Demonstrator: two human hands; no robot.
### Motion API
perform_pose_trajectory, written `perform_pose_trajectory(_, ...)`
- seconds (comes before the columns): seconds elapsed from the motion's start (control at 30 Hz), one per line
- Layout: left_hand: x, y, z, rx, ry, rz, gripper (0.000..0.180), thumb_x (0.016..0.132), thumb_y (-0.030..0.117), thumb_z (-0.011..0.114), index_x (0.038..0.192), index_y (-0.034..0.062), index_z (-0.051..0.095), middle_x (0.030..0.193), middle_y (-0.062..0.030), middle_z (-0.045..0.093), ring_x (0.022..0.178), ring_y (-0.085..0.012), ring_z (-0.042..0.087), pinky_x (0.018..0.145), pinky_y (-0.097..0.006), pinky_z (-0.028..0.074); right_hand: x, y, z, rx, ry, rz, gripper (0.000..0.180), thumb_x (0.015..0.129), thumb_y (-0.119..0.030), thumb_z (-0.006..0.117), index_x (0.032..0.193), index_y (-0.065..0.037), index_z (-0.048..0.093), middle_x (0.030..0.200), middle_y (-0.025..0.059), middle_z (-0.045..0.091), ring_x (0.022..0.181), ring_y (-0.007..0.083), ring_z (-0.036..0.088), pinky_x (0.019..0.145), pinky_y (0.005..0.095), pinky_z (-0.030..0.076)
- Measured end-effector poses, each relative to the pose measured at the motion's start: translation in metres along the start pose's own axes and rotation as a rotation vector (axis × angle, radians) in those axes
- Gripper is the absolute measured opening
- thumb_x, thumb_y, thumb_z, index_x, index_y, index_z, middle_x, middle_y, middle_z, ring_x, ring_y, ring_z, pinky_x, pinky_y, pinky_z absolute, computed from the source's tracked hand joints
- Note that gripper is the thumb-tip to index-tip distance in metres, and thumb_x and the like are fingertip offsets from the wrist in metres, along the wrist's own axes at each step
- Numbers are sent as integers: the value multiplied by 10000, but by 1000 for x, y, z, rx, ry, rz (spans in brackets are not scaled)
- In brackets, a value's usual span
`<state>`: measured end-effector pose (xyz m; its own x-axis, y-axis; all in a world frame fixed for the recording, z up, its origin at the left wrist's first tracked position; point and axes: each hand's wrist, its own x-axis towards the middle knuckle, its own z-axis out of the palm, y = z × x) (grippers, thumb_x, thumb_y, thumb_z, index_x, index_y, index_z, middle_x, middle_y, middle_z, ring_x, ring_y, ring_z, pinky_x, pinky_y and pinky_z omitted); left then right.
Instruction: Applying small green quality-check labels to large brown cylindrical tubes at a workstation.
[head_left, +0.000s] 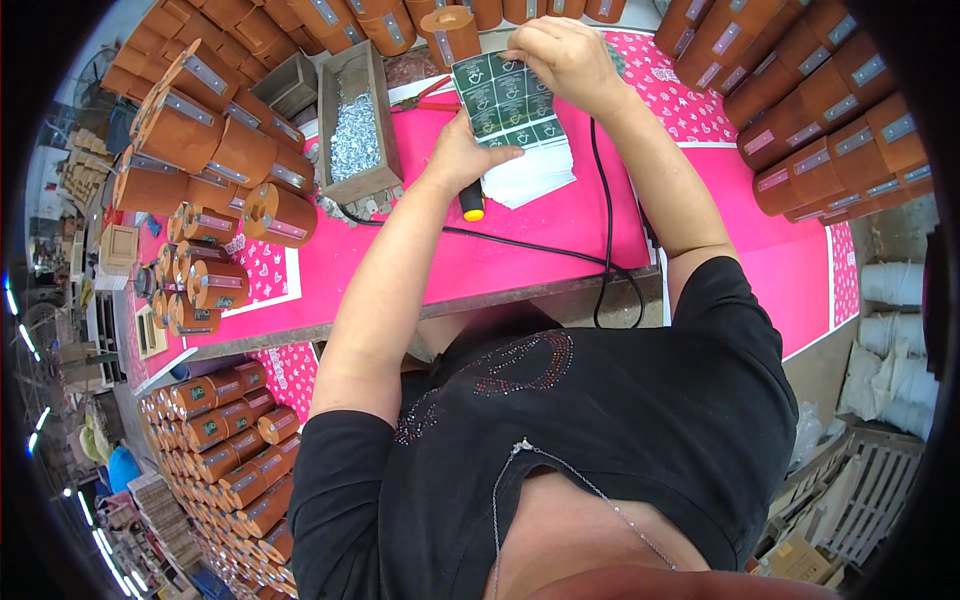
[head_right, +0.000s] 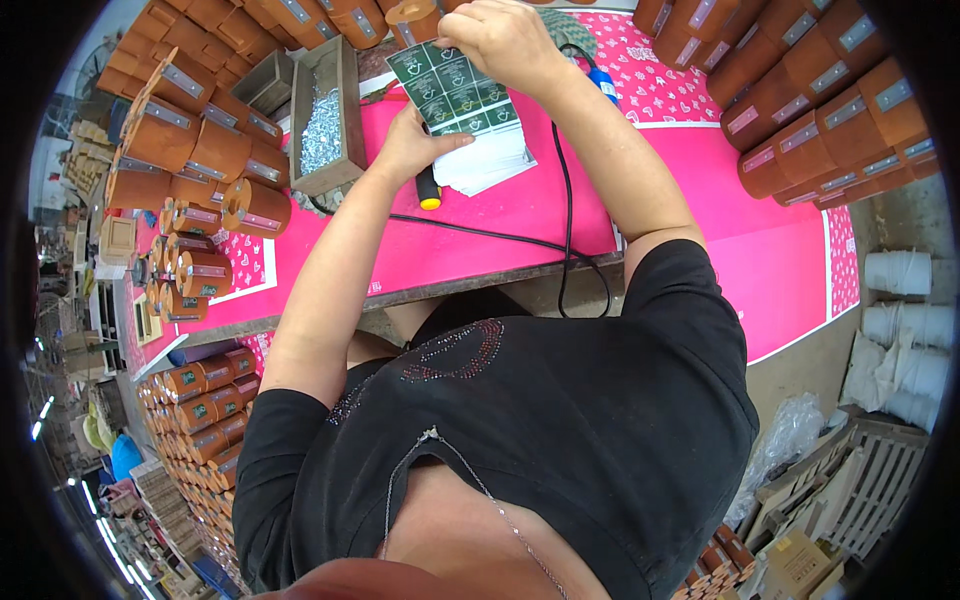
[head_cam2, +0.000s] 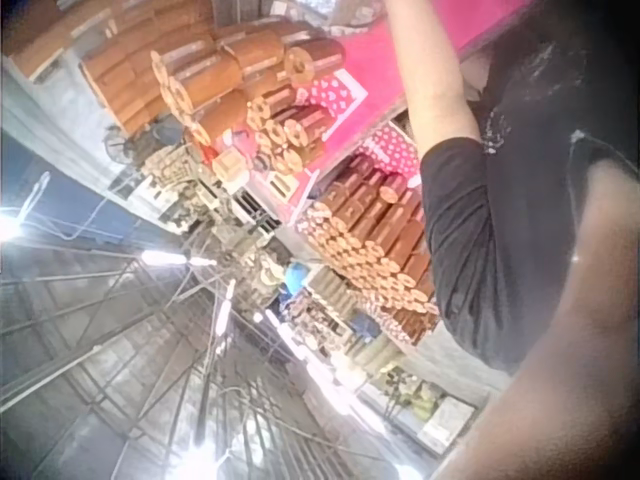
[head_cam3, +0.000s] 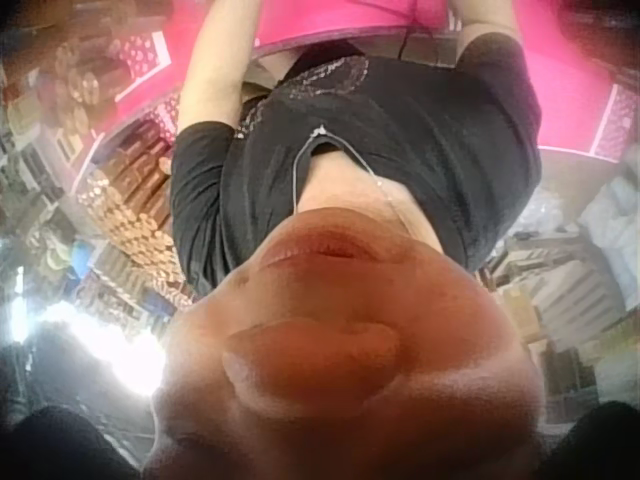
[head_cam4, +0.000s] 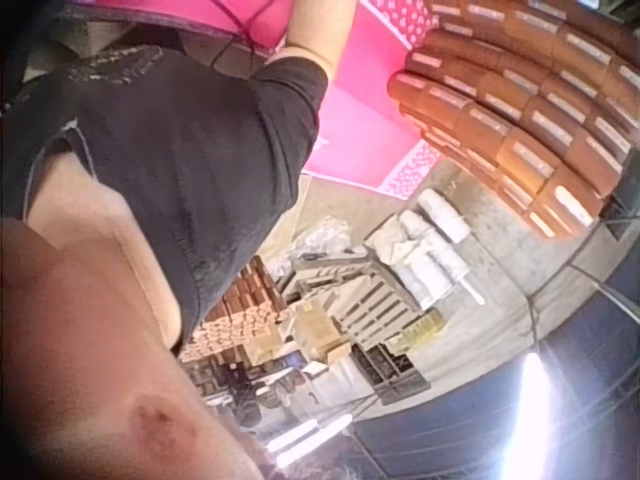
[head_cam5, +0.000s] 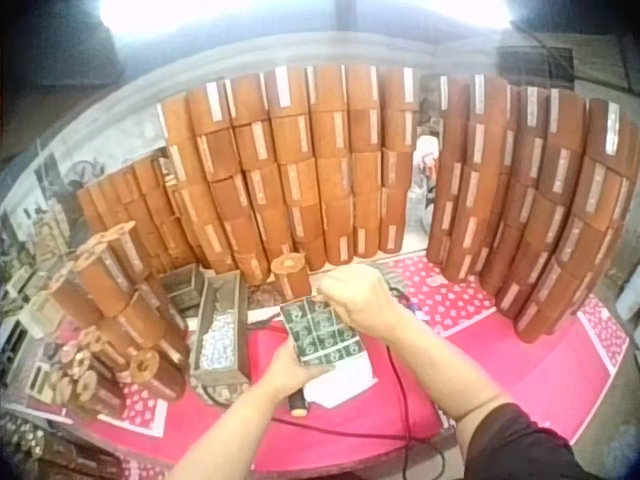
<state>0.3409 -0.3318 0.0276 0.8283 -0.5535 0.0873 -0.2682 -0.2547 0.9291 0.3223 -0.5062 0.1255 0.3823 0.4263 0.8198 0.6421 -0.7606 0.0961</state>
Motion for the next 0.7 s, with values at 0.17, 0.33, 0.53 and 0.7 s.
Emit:
perform_pose_trajectory(0.17, 2, 1, -4, 110, -18, 77, 815, 543, 178, 764, 1216, -16, 347, 1110, -94, 554, 1080, -215, 474, 929, -307, 347, 78, 15, -62, 179, 694, 126, 98, 775, -64, 561, 732, -16, 487, 670, 27, 486, 594, 93, 452, 517, 224, 386)
perform_pose_trajectory(0.33, -17, 26, -39, -411, -34, 23, 830, 574, 116, 741, 1261, 12, 286, 1235, -115, 437, 1160, -229, 383, 962, -343, 306, 119, -24, -80, 456, 205, 296, 59, 774, -57, 555, 775, -26, 505, 654, 7, 501, 593, 58, 458, 524, 195, 381)
perform_pose_trajectory(0.53, -113, 56, -112, -1221, -339, 267, 745, 692, 332, 684, 1262, 52, 293, 1220, -107, 420, 1093, -193, 441, 904, -371, 379, 107, -99, -40, 626, -327, 338, 145, 765, -92, 561, 885, -34, 505, 645, 100, 544, 609, 184, 549, 571, 291, 432)
perform_pose_trajectory(0.7, -195, 57, -104, -627, 130, -111, 401, 682, 11, 655, 1056, -12, 510, 976, -84, 586, 889, -164, 561, 808, -304, 437, 99, -153, 25, 753, -355, 230, 187, 739, -79, 611, 910, -54, 538, 757, 58, 589, 734, 149, 589, 642, 264, 459)
